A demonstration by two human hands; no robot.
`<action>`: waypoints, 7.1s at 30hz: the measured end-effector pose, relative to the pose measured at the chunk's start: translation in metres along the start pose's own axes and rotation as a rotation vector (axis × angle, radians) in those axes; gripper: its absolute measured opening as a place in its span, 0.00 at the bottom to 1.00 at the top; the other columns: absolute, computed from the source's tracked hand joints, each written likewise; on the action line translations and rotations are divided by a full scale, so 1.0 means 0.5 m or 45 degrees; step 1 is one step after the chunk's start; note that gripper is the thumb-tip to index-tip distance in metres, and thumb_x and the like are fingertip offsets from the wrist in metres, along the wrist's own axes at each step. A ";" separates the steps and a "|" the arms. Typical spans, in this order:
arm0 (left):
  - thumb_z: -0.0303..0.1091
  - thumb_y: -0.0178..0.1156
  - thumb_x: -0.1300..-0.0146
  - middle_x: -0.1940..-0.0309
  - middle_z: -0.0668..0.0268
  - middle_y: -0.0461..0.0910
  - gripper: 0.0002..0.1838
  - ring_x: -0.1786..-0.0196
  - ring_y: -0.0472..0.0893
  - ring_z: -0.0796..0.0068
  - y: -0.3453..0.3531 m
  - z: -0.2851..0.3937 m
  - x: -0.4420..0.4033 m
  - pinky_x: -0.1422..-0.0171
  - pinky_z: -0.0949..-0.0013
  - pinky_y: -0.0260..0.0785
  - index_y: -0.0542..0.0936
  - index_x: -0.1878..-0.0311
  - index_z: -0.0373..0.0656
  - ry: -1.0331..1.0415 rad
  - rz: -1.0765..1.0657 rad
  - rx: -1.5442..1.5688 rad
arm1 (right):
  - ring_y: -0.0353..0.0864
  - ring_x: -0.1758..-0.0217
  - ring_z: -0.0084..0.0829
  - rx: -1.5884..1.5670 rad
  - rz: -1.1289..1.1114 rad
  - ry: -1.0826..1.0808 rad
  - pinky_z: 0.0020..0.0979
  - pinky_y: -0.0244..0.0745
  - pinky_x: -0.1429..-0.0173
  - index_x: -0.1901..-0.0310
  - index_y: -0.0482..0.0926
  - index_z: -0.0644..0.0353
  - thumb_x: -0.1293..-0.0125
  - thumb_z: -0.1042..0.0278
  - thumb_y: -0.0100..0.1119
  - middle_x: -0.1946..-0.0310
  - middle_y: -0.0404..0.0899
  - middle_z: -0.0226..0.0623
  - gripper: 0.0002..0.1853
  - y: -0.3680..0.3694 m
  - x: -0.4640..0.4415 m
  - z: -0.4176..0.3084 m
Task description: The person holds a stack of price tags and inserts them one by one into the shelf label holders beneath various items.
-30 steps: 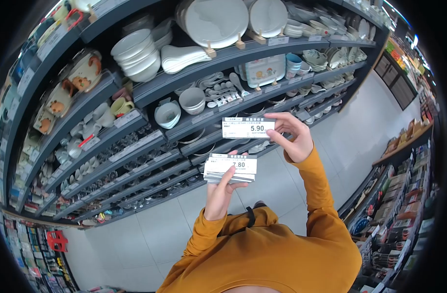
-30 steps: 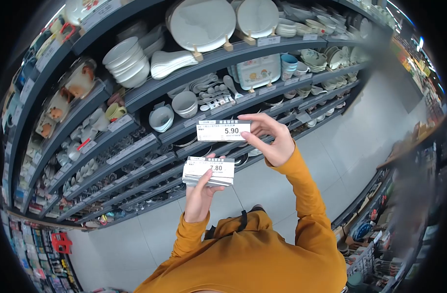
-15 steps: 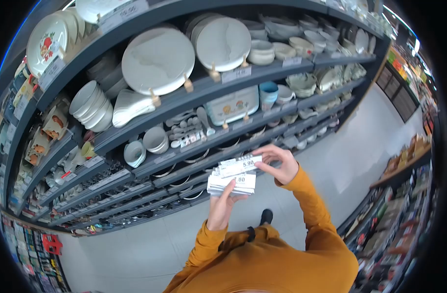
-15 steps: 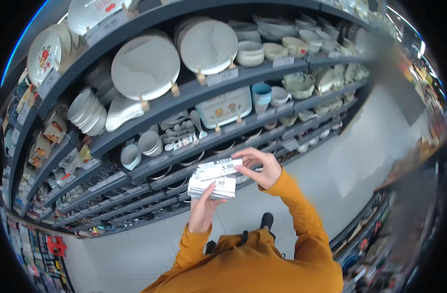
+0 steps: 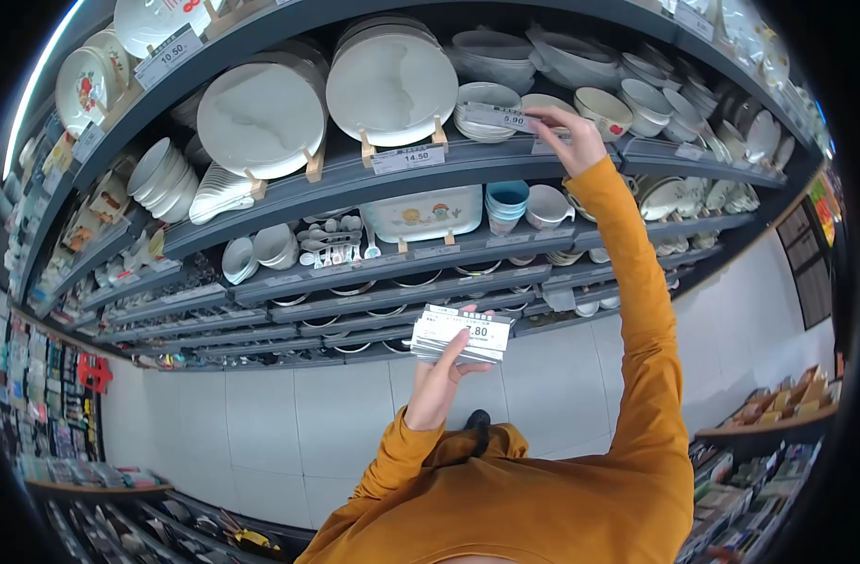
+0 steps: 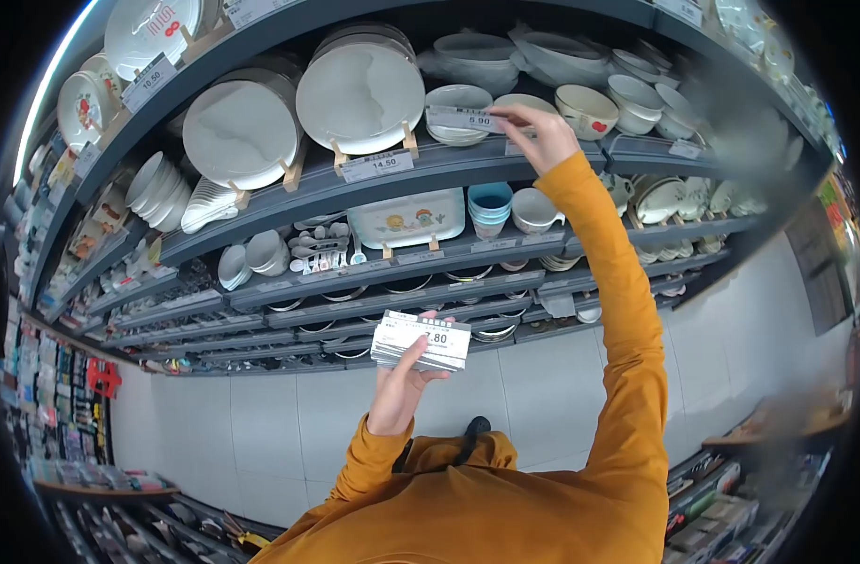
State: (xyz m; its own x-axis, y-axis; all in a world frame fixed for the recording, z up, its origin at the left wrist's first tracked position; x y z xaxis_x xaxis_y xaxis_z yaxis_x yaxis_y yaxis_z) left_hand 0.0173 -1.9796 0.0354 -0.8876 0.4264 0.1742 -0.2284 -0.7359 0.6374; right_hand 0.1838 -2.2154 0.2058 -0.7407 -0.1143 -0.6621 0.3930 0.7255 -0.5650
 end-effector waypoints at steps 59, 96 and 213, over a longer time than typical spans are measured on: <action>0.30 0.54 0.29 0.48 0.59 0.79 0.18 0.53 0.82 0.70 0.089 -0.031 -0.004 0.58 0.66 0.80 0.72 0.39 0.36 0.328 0.189 -0.096 | 0.79 0.69 0.21 -0.715 -0.295 0.263 0.24 0.75 0.59 0.54 0.82 0.64 0.42 0.76 0.66 0.71 0.80 0.33 0.13 0.027 0.330 -0.154; 0.31 0.55 0.30 0.53 0.59 0.81 0.15 0.55 0.83 0.70 -0.169 0.129 0.096 0.61 0.68 0.79 0.74 0.43 0.36 0.252 0.138 0.006 | 0.79 0.68 0.24 -0.595 -0.330 0.248 0.25 0.76 0.59 0.54 0.82 0.65 0.42 0.78 0.65 0.64 0.81 0.39 0.13 0.270 0.274 -0.360; 0.32 0.51 0.29 0.37 0.54 0.72 0.24 0.44 0.80 0.68 0.636 -0.529 -0.173 0.55 0.71 0.79 0.63 0.32 0.39 0.017 0.121 -0.127 | 0.84 0.57 0.36 -0.144 -0.093 -0.178 0.30 0.76 0.50 0.56 0.76 0.65 0.33 0.72 0.57 0.62 0.83 0.43 0.08 -0.512 0.103 0.428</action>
State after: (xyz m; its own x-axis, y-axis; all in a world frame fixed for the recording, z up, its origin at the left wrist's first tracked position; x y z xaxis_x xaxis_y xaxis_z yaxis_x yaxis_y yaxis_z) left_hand -0.0842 -2.3897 0.0245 -0.9121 0.3458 0.2202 -0.1811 -0.8218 0.5402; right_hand 0.1618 -2.5521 0.2109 -0.6789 -0.2568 -0.6878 0.2717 0.7824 -0.5603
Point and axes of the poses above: each hand's wrist, its own x-axis away from the middle knuckle, its own y-axis out of the palm, z = x × y, the point moved 9 cm from there along -x, towards the middle knuckle
